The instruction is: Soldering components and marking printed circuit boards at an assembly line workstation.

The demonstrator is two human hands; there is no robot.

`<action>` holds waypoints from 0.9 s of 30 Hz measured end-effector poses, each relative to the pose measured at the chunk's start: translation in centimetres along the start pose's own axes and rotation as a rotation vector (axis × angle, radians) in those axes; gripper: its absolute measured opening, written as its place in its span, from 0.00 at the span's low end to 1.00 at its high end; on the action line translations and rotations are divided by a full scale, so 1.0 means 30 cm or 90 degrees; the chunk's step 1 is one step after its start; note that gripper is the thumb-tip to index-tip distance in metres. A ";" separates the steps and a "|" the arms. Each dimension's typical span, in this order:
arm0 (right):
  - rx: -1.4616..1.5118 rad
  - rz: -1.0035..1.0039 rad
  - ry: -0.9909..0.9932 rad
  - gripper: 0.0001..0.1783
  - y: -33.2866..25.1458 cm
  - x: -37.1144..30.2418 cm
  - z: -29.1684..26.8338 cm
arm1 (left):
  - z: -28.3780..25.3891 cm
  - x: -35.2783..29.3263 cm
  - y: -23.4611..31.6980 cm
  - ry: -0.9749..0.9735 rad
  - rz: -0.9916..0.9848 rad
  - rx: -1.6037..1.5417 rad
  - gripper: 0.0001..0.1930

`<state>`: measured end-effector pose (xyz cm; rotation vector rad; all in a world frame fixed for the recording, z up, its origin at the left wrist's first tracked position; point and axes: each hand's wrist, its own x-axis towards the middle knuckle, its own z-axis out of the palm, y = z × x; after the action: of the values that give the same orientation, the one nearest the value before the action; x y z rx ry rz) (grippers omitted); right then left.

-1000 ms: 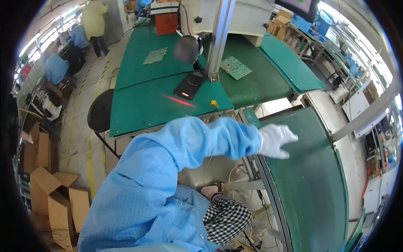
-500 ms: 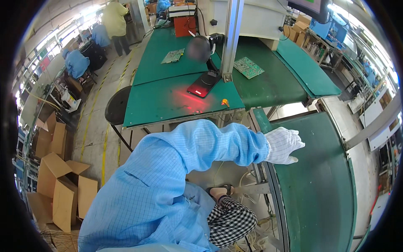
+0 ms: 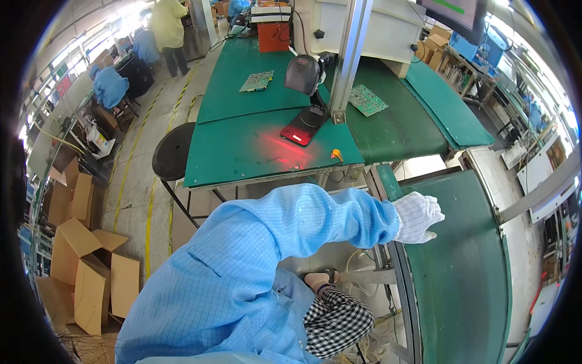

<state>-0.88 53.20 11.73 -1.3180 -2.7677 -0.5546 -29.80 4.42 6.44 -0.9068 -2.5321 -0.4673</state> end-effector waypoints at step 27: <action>0.742 -0.288 -0.035 0.43 -0.455 -0.332 -0.235 | -0.044 0.034 0.651 0.034 0.369 -0.232 0.48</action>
<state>-5.71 35.54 12.44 -0.4299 -2.5623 0.9845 -17.30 18.69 11.42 -1.6613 -2.0265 -0.7531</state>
